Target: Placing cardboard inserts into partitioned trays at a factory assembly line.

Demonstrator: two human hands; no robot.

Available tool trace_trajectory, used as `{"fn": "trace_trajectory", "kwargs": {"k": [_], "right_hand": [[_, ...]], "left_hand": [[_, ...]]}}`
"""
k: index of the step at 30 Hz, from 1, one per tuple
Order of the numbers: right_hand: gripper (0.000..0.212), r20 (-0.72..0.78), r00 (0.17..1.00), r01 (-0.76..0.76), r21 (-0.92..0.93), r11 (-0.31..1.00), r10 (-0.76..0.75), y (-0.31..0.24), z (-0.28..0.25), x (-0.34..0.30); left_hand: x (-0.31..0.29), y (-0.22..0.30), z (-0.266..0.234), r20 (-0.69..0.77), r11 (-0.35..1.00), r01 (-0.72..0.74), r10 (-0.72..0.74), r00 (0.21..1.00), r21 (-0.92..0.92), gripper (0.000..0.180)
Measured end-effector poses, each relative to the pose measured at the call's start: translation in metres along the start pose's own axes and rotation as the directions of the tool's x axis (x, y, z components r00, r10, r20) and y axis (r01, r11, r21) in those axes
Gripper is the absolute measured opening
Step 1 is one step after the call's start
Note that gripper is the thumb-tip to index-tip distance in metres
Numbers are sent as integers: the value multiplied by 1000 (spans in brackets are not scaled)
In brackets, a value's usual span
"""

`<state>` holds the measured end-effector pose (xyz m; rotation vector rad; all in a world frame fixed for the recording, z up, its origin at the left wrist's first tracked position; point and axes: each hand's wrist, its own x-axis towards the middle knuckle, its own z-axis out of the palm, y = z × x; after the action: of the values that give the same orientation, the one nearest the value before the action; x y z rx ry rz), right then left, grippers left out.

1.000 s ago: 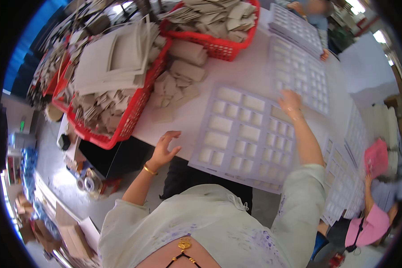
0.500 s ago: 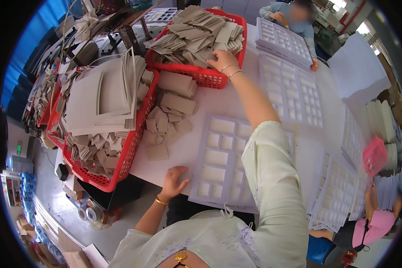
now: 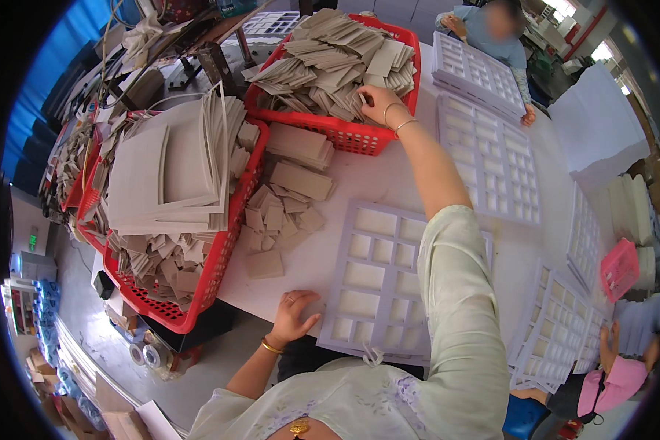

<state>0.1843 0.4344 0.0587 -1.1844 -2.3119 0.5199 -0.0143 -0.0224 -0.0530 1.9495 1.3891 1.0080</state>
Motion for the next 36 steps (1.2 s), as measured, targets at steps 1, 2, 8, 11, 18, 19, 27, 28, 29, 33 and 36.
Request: {"fn": "trace_trajectory", "kwargs": {"k": [1,2,8,11,18,19,27,28,29,33,36], "right_hand": [[40,-4,1000,2,3,1000,-2,-5,2,-1],[36,-56,998,-3,-170,985,-6,-10,3,-2],[30,-334,936,-189,-206,960,112,-28,-10,-20],[30,-443,895,-88,-72,994,48,-25,-29,-46],[25,-203,975,11,460,888,93,-86,-54,-181],[22,-74,992,-46,541,840,102,-97,-52,-207],[10,219,917,-388,687,615,334,-101,3,-346],[11,163,910,-375,717,587,382,-98,9,-357],[13,108,898,-356,746,563,426,-95,10,-366],[17,89,884,-365,742,562,458,-103,10,-383],[18,174,811,-477,750,458,559,-109,4,-381]], "left_hand": [[0,0,0,-7,1000,7,-7,1000,-4,40],[-1,1,1,-7,1000,5,-5,1000,1,40],[-6,3,3,-1,1000,-18,18,1000,24,39],[-7,3,6,-16,1000,-10,10,1000,-20,39],[16,-4,19,-345,958,155,-233,909,-240,12],[33,0,20,-368,957,117,-212,905,-264,14],[112,57,44,-85,804,263,-360,929,-533,23],[114,69,47,-85,774,303,-416,906,-557,25],[114,70,53,-72,774,304,-409,909,-555,25],[111,71,65,-221,978,150,-179,959,-144,26],[118,75,63,-269,993,7,26,963,119,26]]}}
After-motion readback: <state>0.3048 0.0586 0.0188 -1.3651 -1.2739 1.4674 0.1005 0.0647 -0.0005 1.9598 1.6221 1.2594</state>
